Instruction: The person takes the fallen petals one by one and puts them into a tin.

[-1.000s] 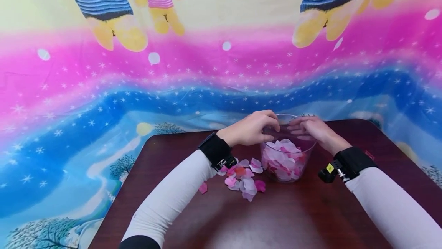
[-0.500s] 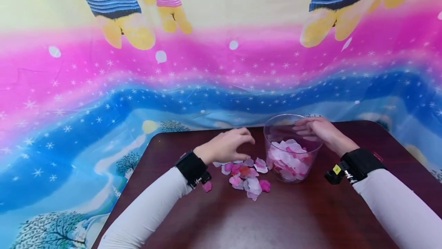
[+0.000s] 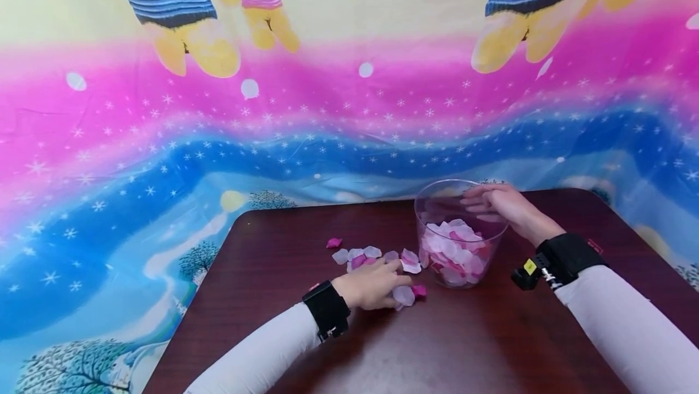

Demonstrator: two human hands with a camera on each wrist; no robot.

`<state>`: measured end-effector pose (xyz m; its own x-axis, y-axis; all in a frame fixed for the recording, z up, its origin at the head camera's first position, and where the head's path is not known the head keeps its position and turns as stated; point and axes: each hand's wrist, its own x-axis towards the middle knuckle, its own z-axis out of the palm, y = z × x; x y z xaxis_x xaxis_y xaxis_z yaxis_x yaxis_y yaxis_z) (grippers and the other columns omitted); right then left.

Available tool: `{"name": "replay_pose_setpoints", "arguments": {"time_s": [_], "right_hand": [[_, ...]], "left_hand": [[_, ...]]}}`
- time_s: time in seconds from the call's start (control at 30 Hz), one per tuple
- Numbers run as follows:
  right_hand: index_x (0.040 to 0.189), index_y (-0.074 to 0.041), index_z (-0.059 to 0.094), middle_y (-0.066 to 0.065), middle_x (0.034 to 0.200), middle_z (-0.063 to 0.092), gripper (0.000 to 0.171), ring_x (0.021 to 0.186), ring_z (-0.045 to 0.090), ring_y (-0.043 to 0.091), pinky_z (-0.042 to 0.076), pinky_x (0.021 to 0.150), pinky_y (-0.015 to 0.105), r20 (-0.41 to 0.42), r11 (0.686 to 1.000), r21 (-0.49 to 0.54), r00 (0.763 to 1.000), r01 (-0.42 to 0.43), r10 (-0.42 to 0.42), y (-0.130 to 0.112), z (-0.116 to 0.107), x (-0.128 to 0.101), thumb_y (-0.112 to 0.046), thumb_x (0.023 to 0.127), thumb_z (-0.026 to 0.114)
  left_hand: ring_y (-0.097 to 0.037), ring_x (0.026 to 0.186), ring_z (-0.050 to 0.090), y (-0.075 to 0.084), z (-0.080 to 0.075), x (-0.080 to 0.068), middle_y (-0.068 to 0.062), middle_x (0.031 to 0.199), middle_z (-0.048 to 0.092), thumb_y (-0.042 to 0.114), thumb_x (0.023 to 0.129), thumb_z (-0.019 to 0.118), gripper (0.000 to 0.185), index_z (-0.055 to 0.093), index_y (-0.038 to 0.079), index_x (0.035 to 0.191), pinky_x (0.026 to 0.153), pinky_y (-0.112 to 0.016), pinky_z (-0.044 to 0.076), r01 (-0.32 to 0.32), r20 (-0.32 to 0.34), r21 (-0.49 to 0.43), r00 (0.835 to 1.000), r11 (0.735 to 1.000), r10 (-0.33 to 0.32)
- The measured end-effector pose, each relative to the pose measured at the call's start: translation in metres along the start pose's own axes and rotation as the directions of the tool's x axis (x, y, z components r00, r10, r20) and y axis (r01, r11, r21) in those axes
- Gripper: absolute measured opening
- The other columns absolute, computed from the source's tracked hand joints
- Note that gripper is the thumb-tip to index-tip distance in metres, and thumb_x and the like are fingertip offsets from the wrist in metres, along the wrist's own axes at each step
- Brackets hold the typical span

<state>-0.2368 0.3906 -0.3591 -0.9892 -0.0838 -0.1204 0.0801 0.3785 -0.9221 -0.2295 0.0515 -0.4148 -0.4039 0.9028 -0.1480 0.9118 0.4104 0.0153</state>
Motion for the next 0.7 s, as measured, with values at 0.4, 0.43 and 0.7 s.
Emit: {"name": "replay_pose_setpoints", "arguments": {"time_s": [0.4,0.43,0.7], "right_hand": [[0.151,0.003,0.041,0.028,0.151,0.047,0.055,0.138,0.047,0.045,0.040,0.111,0.056,0.003,1.000,0.008,1.000,0.009,-0.009,0.001,0.001,0.000,0.001,0.098,0.026],[0.151,0.003,0.041,0.028,0.151,0.047,0.055,0.138,0.047,0.045,0.040,0.111,0.056,0.007,1.000,0.010,1.000,0.009,-0.009,0.001,0.001,0.000,0.001,0.098,0.026],[0.152,0.004,0.041,0.029,0.151,0.047,0.056,0.137,0.047,0.046,0.039,0.111,0.058,0.003,1.000,-0.008,1.000,0.010,-0.010,0.002,0.001,0.001,0.001,0.098,0.025]], "left_hand": [[-0.008,0.078,0.057,-0.029,-0.001,-0.006,0.001,0.079,0.069,0.006,0.089,0.078,0.007,0.078,0.010,0.084,0.069,-0.014,0.042,-0.071,-0.130,-0.213,0.991,0.974,0.043],[-0.009,0.076,0.057,-0.033,-0.004,-0.007,0.001,0.077,0.068,0.006,0.089,0.078,0.008,0.078,0.010,0.082,0.068,-0.014,0.042,-0.071,-0.145,-0.221,0.989,0.973,0.039],[-0.012,0.076,0.057,-0.045,-0.067,-0.017,0.000,0.082,0.066,0.004,0.089,0.078,0.004,0.078,0.009,0.089,0.069,-0.021,0.046,-0.057,-0.234,-0.191,0.972,0.980,0.010]]}}
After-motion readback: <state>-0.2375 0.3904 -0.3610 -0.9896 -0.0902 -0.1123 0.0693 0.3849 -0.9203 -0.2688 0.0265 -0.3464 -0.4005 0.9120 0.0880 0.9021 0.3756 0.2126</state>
